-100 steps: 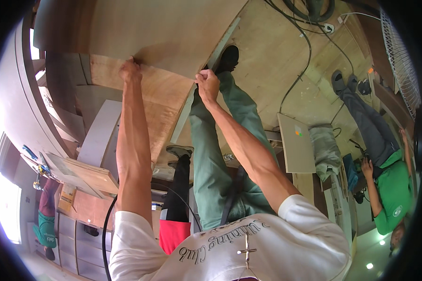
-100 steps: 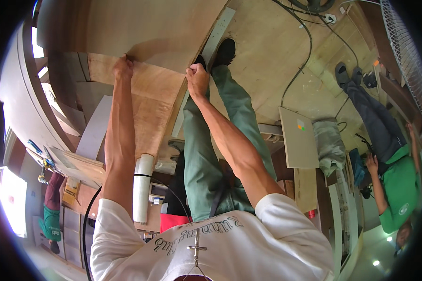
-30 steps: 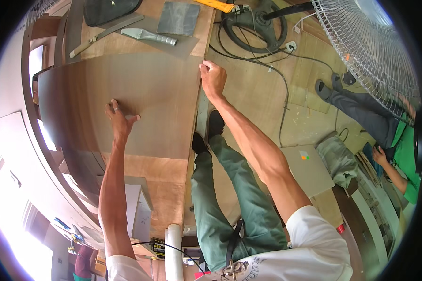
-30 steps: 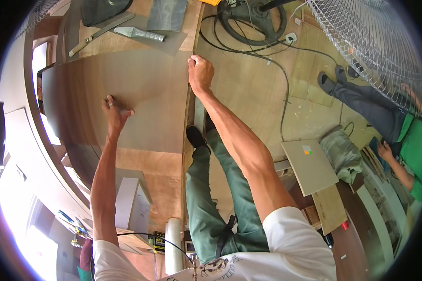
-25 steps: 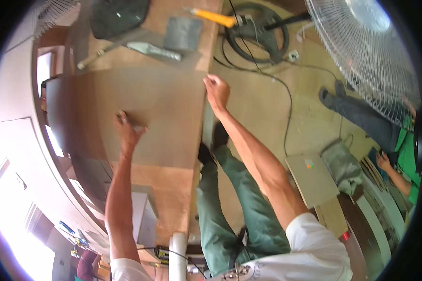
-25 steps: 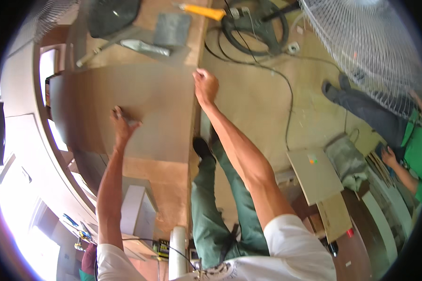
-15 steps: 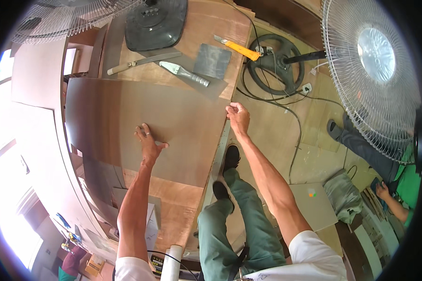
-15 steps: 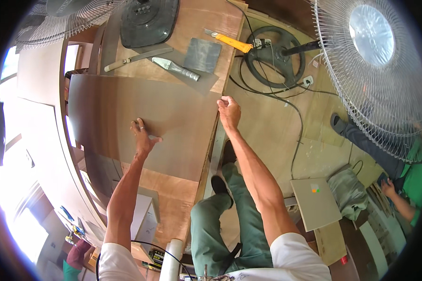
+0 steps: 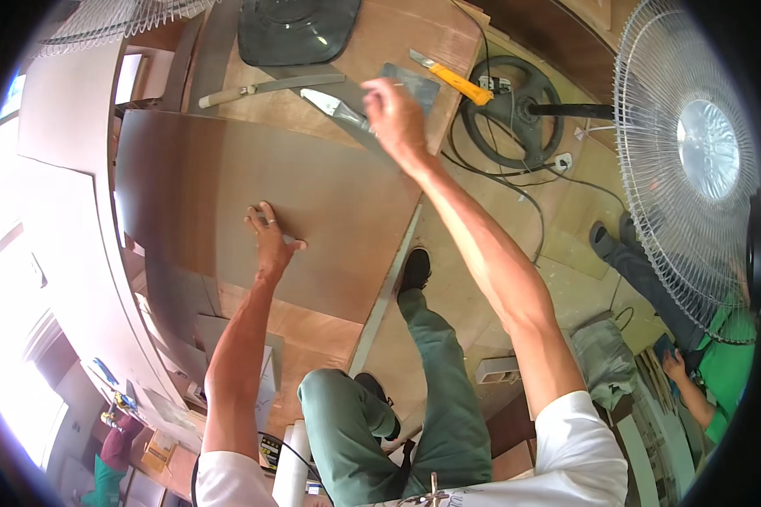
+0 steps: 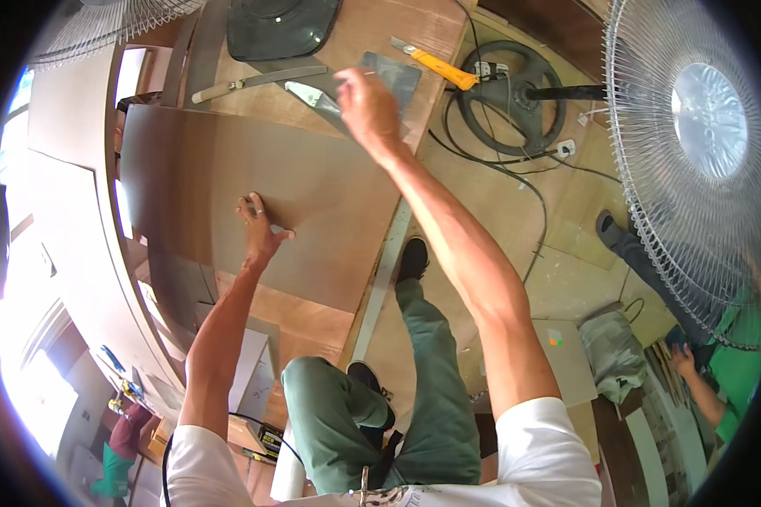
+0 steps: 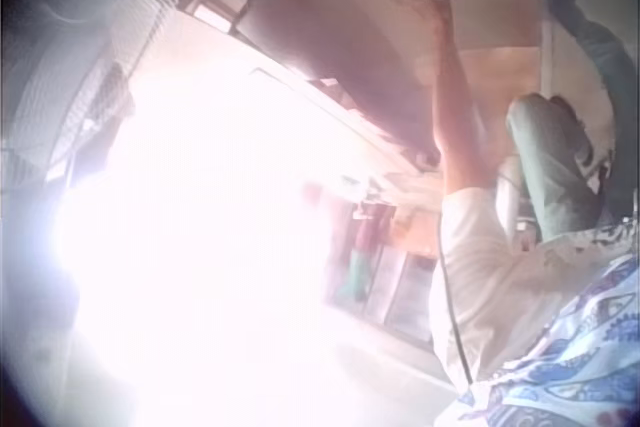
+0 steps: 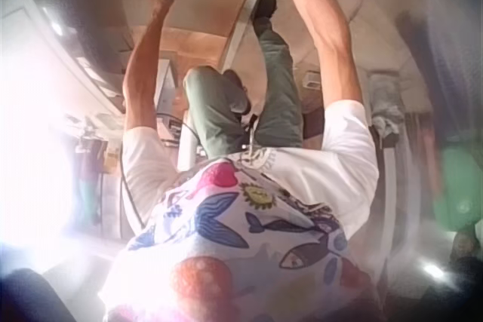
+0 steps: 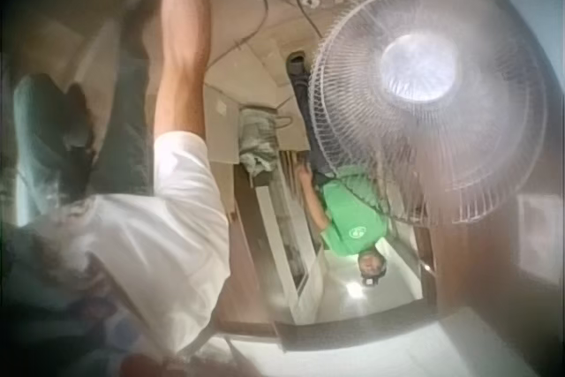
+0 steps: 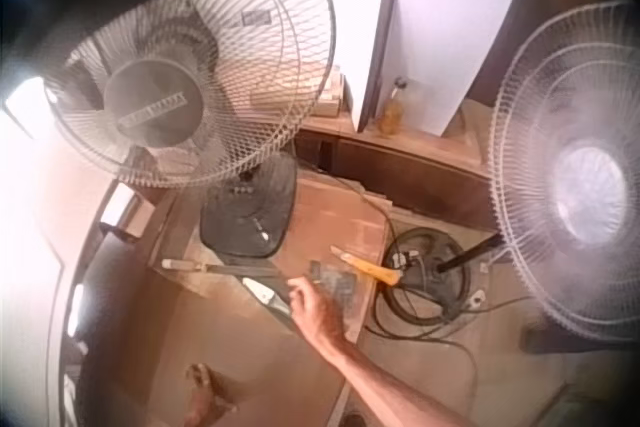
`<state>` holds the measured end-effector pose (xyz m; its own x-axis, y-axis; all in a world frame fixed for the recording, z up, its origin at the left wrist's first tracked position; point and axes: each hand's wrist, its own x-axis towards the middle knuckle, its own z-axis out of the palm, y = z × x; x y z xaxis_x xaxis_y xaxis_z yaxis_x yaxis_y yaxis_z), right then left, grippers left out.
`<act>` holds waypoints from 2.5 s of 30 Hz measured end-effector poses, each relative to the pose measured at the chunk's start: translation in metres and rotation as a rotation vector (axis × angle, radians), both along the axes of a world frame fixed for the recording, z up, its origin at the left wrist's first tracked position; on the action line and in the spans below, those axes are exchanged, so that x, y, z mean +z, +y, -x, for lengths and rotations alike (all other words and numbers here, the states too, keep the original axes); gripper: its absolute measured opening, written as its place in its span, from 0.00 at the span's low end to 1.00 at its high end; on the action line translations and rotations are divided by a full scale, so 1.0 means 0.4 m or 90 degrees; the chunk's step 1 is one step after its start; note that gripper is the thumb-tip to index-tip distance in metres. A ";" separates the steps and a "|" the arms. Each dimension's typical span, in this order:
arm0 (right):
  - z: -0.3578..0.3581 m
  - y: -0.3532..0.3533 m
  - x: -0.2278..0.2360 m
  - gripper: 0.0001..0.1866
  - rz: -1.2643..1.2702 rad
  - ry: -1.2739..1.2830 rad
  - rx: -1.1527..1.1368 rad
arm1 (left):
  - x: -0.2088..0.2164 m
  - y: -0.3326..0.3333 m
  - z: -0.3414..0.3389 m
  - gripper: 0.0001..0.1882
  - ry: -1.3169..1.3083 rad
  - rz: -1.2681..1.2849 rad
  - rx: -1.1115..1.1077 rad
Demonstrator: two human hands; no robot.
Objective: The person applies a flexible wood-grain veneer sheet to the edges of wooden furniture panels. They position and press the sheet by hand, trim the excess with a blade, and then sand the edges smooth using a sanding block.
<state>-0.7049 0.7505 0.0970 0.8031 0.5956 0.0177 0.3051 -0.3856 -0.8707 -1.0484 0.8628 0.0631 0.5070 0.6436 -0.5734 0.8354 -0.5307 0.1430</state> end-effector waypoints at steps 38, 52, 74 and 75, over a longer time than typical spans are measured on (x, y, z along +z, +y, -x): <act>0.648 -0.476 -0.007 0.28 -0.098 0.460 -0.531 | -0.059 0.029 0.006 0.81 0.024 0.036 -0.077; 0.697 -0.447 0.033 0.31 -0.158 0.541 -0.555 | 0.002 0.017 -0.022 0.77 0.062 0.088 0.027; 0.666 -0.469 -0.022 0.30 -0.223 0.544 -0.429 | -0.051 0.039 0.008 0.81 0.006 0.055 -0.059; 0.665 -0.473 -0.024 0.30 -0.226 0.541 -0.431 | -0.048 0.037 0.007 0.81 0.013 0.058 -0.060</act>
